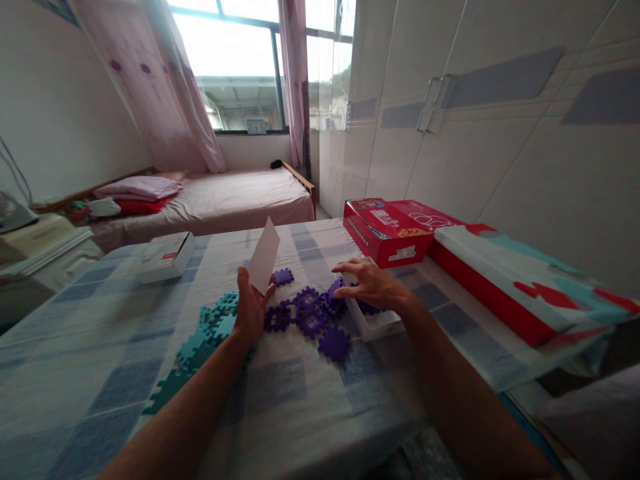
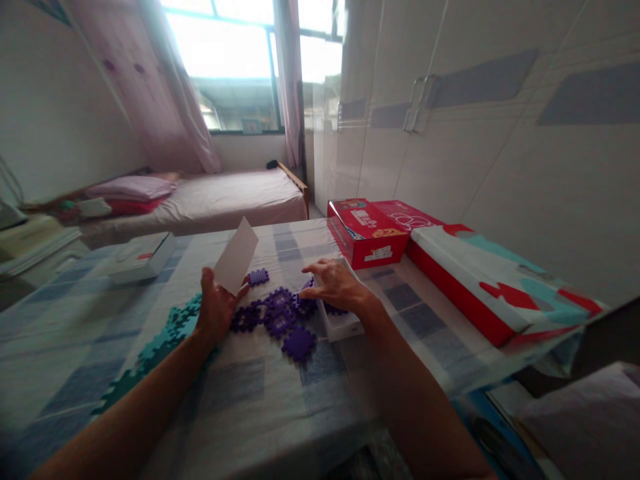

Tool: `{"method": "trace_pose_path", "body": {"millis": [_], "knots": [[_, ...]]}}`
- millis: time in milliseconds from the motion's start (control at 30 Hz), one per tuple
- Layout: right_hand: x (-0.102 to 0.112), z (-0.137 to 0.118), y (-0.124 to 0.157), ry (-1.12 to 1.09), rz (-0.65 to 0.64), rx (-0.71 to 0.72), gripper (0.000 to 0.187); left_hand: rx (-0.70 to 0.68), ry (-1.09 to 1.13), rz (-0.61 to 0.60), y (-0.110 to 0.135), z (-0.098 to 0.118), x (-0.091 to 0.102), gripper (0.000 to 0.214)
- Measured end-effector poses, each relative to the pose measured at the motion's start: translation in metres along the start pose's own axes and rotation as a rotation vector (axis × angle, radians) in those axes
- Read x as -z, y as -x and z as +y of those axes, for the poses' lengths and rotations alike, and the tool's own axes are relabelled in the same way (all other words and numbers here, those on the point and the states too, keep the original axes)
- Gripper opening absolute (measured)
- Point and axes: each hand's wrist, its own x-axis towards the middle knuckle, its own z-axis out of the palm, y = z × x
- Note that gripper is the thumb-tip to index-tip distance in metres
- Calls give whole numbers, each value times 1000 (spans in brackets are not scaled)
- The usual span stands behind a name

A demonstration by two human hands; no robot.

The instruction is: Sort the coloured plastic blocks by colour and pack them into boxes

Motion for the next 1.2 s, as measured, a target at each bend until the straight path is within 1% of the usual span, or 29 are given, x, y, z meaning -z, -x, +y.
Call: {"method": "trace_pose_path", "body": {"millis": [67, 133, 267, 367, 567, 700, 800, 867, 933, 1000, 1100, 1200], "knots": [[-8, -3, -3, 109, -16, -3, 54, 2, 0, 1, 0, 0, 0, 52], [-13, -4, -5, 180, -30, -14, 56, 4, -4, -4, 0, 0, 0, 52], [-17, -5, -6, 297, -56, -65, 51, -9, -1, -20, -3, -3, 2, 53], [-19, -5, -7, 355, -64, -72, 44, -10, 1, -16, -3, -3, 3, 54], [-19, -7, -10, 358, 25, -30, 26, 5, -15, -23, -1, -1, 2, 53], [-15, -7, -12, 361, 115, -107, 31, -1, -18, -15, -1, -1, 2, 54], [-15, -3, -11, 324, 149, -97, 32, -14, -20, -10, -1, -1, 1, 55], [-18, 0, -9, 316, 102, -71, 41, -9, -23, -10, -1, -1, 1, 56], [-21, 0, -7, 326, 4, -62, 48, 0, -23, -6, -1, -1, 1, 56], [-23, -3, -8, 342, -90, -56, 47, 3, -18, 1, -1, -1, 1, 55], [-25, -15, -12, 384, -174, -55, 44, 7, -17, -1, -1, -1, 0, 56], [-27, -28, -19, 448, -286, -58, 41, 9, -11, 4, -1, -2, 0, 57]]}}
